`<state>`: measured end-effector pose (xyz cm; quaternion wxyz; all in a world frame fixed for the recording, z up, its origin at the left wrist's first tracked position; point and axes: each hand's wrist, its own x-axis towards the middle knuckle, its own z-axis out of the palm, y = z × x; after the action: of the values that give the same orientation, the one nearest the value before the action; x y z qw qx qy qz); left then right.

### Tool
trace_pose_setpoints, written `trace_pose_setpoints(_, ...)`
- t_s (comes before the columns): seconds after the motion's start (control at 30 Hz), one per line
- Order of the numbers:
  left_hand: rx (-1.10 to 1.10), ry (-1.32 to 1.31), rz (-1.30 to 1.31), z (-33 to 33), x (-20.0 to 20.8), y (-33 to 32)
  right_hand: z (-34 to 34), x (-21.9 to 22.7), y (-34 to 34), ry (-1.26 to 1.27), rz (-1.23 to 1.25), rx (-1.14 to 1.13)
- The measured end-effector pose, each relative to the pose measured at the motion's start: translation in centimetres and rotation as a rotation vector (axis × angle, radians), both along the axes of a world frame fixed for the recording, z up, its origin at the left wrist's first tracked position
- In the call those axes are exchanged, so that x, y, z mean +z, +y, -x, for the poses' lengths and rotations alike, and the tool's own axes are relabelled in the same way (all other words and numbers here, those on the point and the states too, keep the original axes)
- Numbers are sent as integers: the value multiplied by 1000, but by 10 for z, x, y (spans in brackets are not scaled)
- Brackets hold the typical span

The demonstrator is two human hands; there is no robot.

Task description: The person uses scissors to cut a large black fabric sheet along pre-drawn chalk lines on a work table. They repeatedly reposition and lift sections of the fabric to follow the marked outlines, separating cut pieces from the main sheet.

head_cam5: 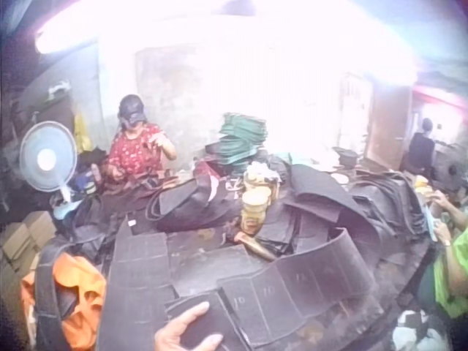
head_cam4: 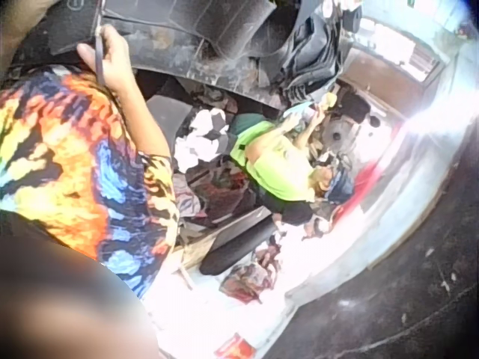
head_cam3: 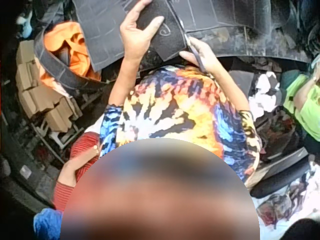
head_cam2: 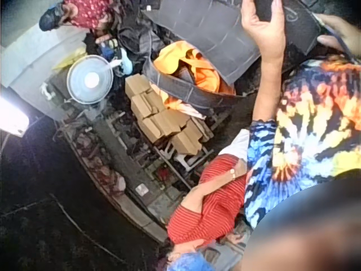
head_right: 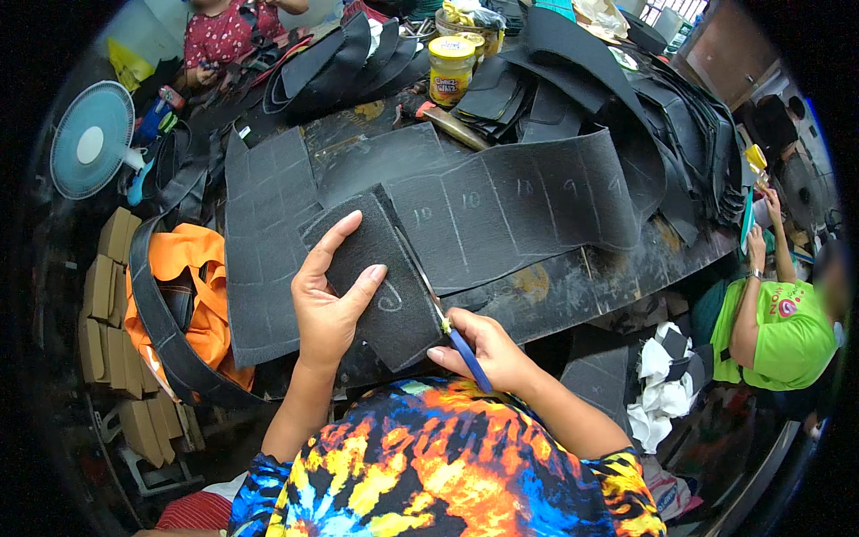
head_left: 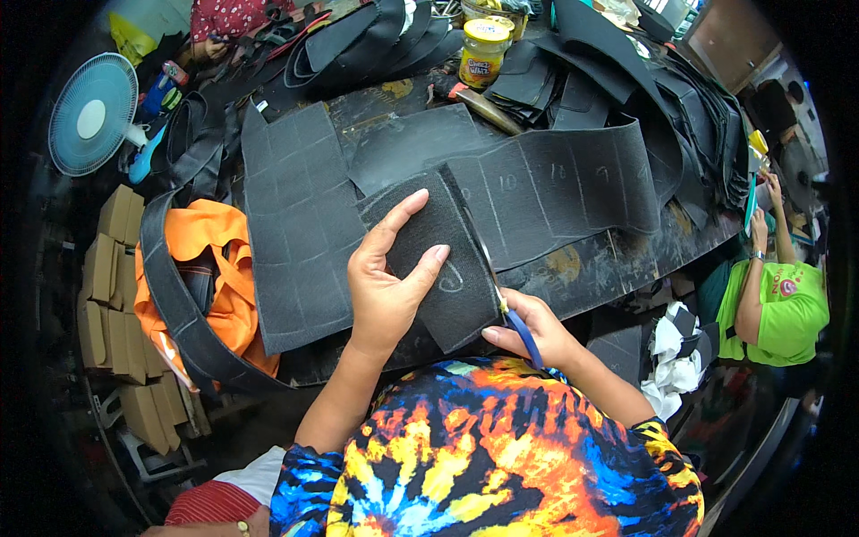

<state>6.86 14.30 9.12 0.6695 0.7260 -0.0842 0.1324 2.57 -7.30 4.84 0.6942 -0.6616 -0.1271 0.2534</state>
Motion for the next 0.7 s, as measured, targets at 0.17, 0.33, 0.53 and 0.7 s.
trace_pose_setpoints(0.17,43,-11,-49,7,-7,3,7,5,-1,204,43,5)
trace_pose_setpoints(0.33,16,12,-60,27,-19,0,-4,-5,14,-96,23,-2)
trace_pose_setpoints(0.53,77,80,13,40,-25,9,0,-2,27,174,-77,37)
trace_pose_setpoints(0.7,98,91,-24,44,-31,15,-7,1,35,214,-47,80)
